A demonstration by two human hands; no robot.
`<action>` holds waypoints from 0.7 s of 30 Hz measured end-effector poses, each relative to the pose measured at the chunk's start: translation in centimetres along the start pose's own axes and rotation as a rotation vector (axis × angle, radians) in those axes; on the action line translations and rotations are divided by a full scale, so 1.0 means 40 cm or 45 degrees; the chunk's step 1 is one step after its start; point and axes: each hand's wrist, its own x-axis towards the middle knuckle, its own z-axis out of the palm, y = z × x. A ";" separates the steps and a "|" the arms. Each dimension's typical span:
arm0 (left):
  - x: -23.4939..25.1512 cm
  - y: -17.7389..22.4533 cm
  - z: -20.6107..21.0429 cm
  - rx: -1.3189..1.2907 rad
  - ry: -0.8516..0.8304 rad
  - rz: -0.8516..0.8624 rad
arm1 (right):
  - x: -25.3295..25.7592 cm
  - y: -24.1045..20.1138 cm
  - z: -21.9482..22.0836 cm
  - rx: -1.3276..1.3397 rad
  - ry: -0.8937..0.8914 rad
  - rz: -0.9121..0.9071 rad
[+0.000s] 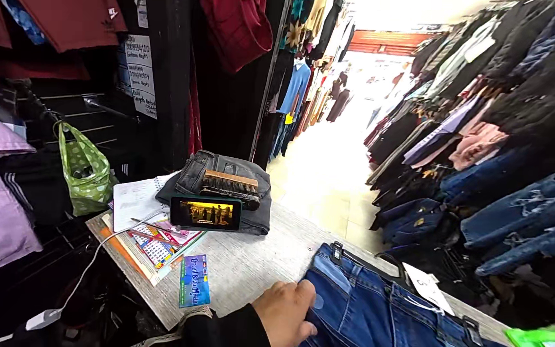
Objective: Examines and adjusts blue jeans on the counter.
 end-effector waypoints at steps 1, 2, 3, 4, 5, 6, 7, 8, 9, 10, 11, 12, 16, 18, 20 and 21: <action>0.002 -0.001 -0.003 -0.046 -0.026 -0.026 | 0.005 -0.074 0.015 0.075 -0.023 0.015; 0.005 -0.003 -0.007 -0.103 -0.060 -0.062 | 0.005 -0.136 0.029 0.129 -0.117 0.024; 0.010 -0.006 -0.011 -0.146 -0.095 -0.090 | 0.001 -0.199 0.056 0.150 -0.226 0.003; 0.014 -0.010 -0.015 -0.175 -0.124 -0.104 | -0.004 -0.252 0.087 0.127 -0.344 -0.036; 0.020 -0.014 -0.015 -0.182 -0.140 -0.104 | -0.010 -0.302 0.124 0.048 -0.450 -0.084; 0.026 -0.019 -0.014 -0.173 -0.148 -0.095 | -0.015 -0.338 0.165 -0.061 -0.526 -0.144; 0.030 -0.024 -0.013 -0.160 -0.152 -0.088 | -0.019 -0.346 0.209 -0.163 -0.569 -0.207; 0.032 -0.028 -0.011 -0.155 -0.152 -0.085 | -0.023 -0.335 0.254 -0.242 -0.583 -0.258; 0.034 -0.033 -0.008 -0.152 -0.143 -0.078 | -0.027 -0.316 0.294 -0.283 -0.569 -0.291; 0.036 -0.037 -0.005 -0.151 -0.126 -0.066 | -0.031 -0.286 0.326 -0.321 -0.542 -0.319; 0.037 -0.040 -0.002 -0.151 -0.106 -0.056 | -0.037 -0.261 0.347 -0.340 -0.512 -0.332; 0.036 -0.042 0.000 -0.149 -0.088 -0.048 | -0.043 -0.246 0.356 -0.332 -0.488 -0.326; 0.035 -0.046 0.003 -0.148 -0.033 -0.040 | -0.034 -0.206 0.334 -0.142 -0.573 -0.176; 0.029 -0.047 -0.003 -0.168 -0.027 -0.042 | -0.024 -0.189 0.332 -0.046 -0.681 -0.109; 0.026 -0.046 -0.011 -0.196 -0.031 -0.046 | -0.017 -0.175 0.332 0.072 -0.809 -0.039; 0.025 -0.046 -0.014 -0.208 -0.038 -0.048 | -0.014 -0.167 0.333 0.121 -0.850 -0.024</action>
